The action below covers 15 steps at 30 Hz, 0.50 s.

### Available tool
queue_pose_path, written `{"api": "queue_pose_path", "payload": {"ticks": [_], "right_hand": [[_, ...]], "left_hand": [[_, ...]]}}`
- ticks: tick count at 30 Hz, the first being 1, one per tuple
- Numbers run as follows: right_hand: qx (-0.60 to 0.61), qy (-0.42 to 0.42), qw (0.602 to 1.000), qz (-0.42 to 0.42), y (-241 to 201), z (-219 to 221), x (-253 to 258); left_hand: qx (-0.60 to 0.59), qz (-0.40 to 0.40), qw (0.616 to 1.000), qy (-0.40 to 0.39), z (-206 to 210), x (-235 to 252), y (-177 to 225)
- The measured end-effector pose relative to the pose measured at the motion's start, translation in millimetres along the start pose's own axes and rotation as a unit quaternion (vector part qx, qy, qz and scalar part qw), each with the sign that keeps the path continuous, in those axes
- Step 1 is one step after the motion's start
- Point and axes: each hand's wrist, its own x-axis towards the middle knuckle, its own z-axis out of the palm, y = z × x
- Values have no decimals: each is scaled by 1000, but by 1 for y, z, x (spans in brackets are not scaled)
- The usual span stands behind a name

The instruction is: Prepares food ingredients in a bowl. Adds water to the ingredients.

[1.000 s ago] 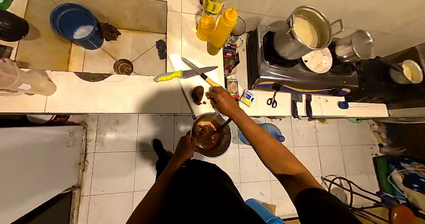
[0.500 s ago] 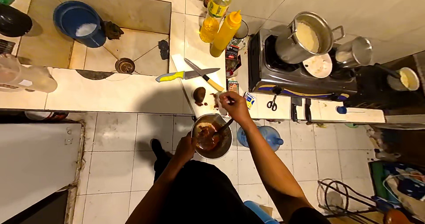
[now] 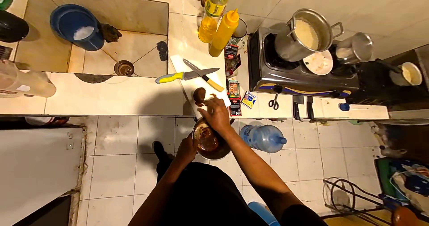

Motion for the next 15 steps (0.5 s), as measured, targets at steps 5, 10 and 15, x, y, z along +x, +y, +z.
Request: {"api": "queue_pose_path", "payload": {"ticks": [5,10,15], "right_hand": [[-22,44,999,14,-10,20,12],[-34,64,997,18,-11,27,13],[-30,22,999,26,1,9,12]], "left_hand": [[-10,5,1000,8,0,-1,-2],[-3,4,1000,4,-2,-1,1],[11,8,1000,9,-1,0,-3]]}}
